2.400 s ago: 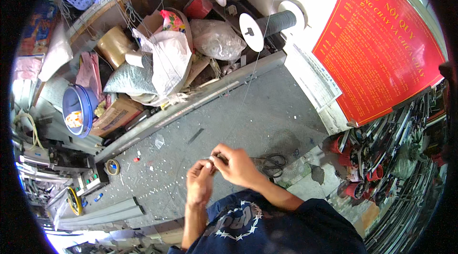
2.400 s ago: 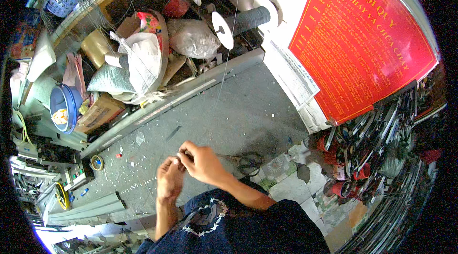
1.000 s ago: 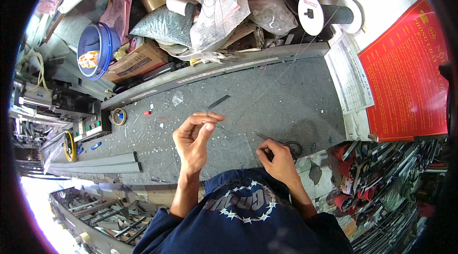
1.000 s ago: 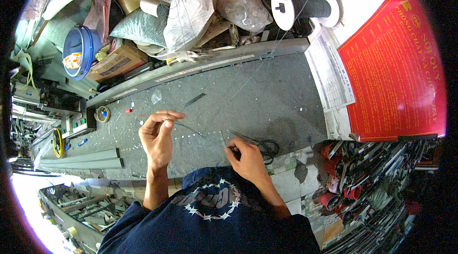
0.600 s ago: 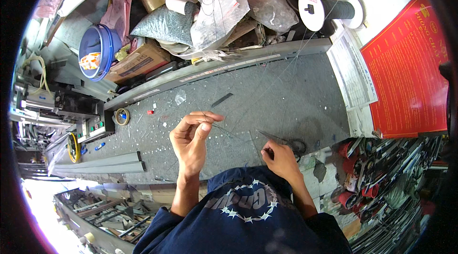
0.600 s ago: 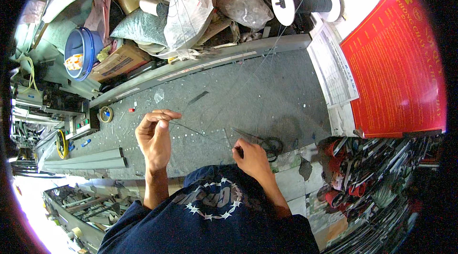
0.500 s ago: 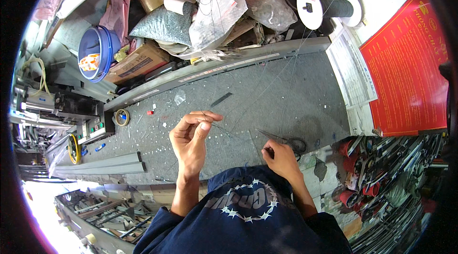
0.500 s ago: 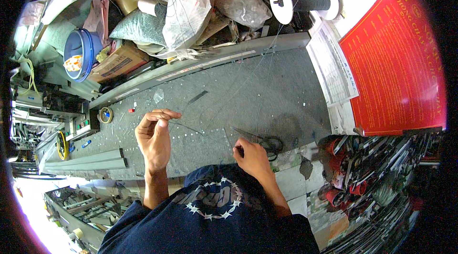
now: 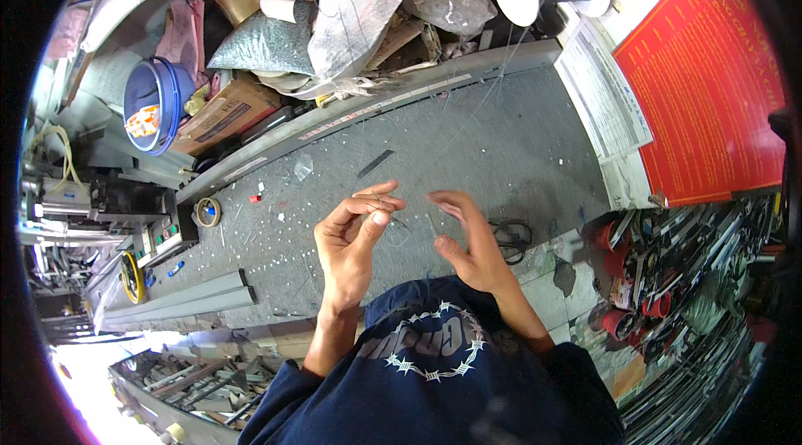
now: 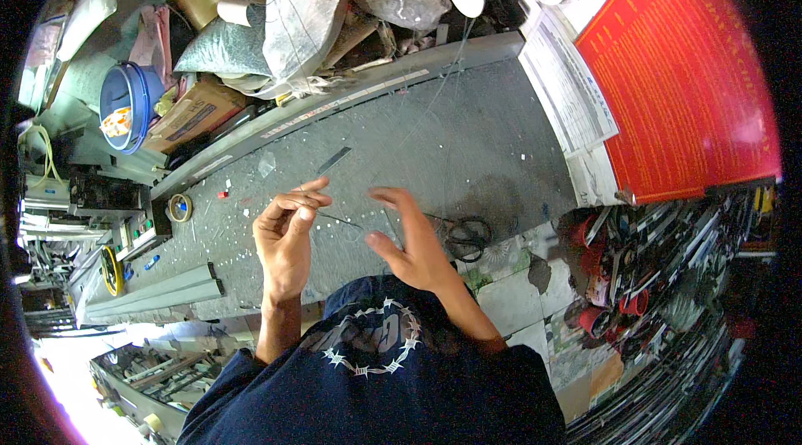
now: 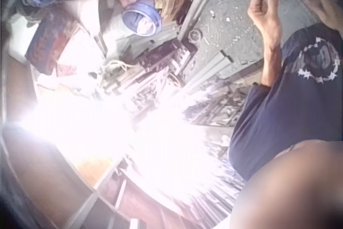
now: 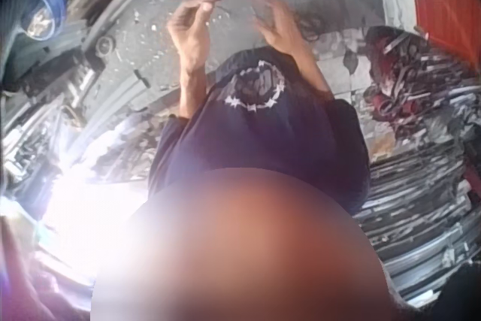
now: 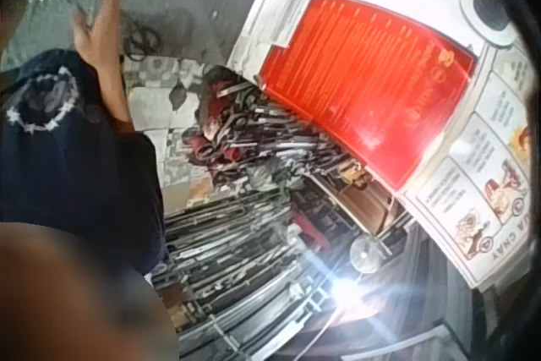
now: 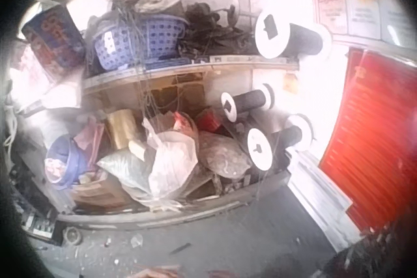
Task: The person measures a metal profile with a string, then cuts the string with scissors. They continue to measure and cut multiple lengths of string, handling a small metal strip and a white paper on the workbench. The person repeatedly measures and cuts string segments while another person works nearby.
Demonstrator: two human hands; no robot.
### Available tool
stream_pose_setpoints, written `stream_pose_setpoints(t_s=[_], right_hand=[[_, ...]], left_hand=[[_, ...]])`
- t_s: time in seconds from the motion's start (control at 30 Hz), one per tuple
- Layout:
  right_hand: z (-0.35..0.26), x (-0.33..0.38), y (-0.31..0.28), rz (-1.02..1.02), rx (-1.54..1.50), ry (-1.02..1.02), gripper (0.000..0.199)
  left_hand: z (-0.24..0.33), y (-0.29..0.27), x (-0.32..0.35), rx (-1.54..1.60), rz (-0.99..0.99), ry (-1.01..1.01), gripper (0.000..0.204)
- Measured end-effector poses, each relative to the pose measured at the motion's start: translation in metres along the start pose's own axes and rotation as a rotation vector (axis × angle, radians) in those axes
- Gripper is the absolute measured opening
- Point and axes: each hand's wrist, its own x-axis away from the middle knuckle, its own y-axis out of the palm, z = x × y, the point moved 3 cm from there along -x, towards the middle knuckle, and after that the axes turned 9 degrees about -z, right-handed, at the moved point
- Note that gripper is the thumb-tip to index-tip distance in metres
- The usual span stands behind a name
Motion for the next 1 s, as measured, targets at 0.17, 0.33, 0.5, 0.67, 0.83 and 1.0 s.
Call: stream_pose_setpoints(t_s=[0.17, 0.33, 0.5, 0.67, 0.83, 1.0], right_hand=[[-0.015, -0.034, 0.034, -0.127, -0.602, -0.043, 0.029], [-0.023, -0.027, 0.042, -0.161, -0.526, 0.190, 0.030], [-0.028, -0.001, 0.022, -0.190, -0.153, 0.129, 0.027], [-0.006, 0.042, -0.029, 0.067, 0.321, 0.041, 0.018], [0.070, 0.099, -0.087, 0.145, 0.986, 0.430, 0.026], [0.119, 0.164, -0.075, 0.096, 1.118, 0.467, 0.032]], left_hand=[[-0.001, 0.009, 0.004, -0.182, -0.035, -0.014, 0.004], [-0.011, -0.006, 0.008, 0.015, 0.039, -0.020, 0.006], [-0.036, -0.044, 0.015, 0.569, 0.085, -0.105, 0.009], [-0.044, -0.094, 0.036, 0.582, 0.143, -0.047, 0.010], [-0.024, -0.159, 0.044, 0.413, 0.252, 0.118, 0.019], [0.012, -0.219, 0.050, 0.401, 0.277, 0.300, 0.027]])
